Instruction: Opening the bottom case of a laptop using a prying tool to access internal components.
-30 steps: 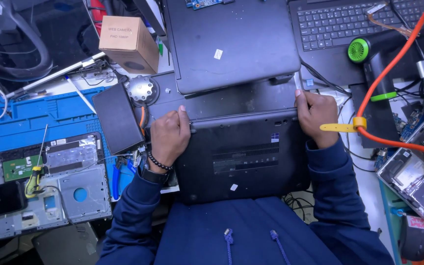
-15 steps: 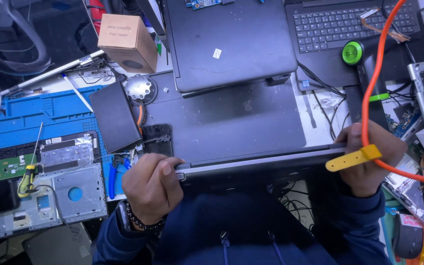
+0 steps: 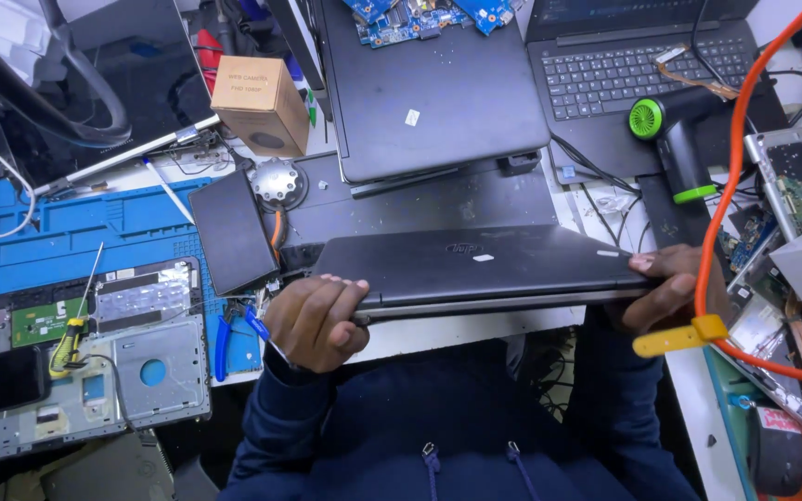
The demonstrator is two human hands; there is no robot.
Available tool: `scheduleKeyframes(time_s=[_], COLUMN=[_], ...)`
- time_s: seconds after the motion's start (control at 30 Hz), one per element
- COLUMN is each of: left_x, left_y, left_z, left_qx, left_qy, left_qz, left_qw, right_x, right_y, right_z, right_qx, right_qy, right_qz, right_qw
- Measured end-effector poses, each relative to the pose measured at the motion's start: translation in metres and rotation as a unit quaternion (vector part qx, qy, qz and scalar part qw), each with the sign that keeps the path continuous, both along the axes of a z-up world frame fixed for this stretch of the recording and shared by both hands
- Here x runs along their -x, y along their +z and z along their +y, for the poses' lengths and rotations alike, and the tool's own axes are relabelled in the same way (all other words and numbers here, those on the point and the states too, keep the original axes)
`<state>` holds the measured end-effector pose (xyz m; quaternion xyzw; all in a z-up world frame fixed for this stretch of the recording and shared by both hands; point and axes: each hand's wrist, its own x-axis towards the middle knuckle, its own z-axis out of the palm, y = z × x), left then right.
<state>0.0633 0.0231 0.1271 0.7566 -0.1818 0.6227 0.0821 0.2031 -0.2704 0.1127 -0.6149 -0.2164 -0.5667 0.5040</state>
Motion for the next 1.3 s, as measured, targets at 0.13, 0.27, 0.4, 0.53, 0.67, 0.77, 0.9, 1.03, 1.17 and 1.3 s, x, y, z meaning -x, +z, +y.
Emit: scheduleKeyframes(time_s=[0.13,0.27,0.4,0.53,0.67,0.77,0.9,1.03,1.17,1.3], left_x=[0.012,0.009,-0.016,-0.011,-0.011,-0.016,-0.01,0.004,0.011,0.0], left_y=[-0.026,-0.042,-0.04,-0.029,-0.018,-0.02,-0.034,-0.053,-0.065,-0.057], left_z=[-0.006,-0.026,-0.059,-0.068,-0.07,-0.065,-0.064,-0.062,-0.058,-0.052], left_qx=[0.061,0.206,0.445,0.606,0.654,0.656,0.656,0.639,0.714,0.707], left_qy=[0.031,0.073,0.088,0.016,0.008,0.029,0.007,-0.001,-0.154,-0.262], left_qz=[0.026,-0.043,-0.238,-0.283,-0.298,-0.32,-0.314,-0.271,-0.277,-0.316], left_qw=[0.997,0.975,0.859,0.743,0.696,0.683,0.686,0.72,0.624,0.576], right_x=[-0.002,0.011,0.01,0.028,0.037,0.048,0.058,0.059,0.057,0.025], right_y=[-0.005,0.006,-0.015,-0.003,-0.025,-0.03,-0.044,-0.05,-0.053,-0.075], right_z=[-0.012,0.034,0.035,0.039,0.017,0.017,0.015,0.014,0.011,-0.013], right_qx=[0.22,-0.074,0.028,-0.302,-0.296,-0.313,-0.269,-0.274,-0.214,-0.347], right_qy=[-0.038,-0.016,-0.026,0.029,0.095,0.122,0.078,0.129,0.082,0.232], right_qz=[-0.127,0.025,-0.11,0.046,0.074,0.097,0.108,0.035,0.045,-0.022], right_qw=[0.967,0.997,0.993,0.952,0.948,0.937,0.954,0.952,0.972,0.909])
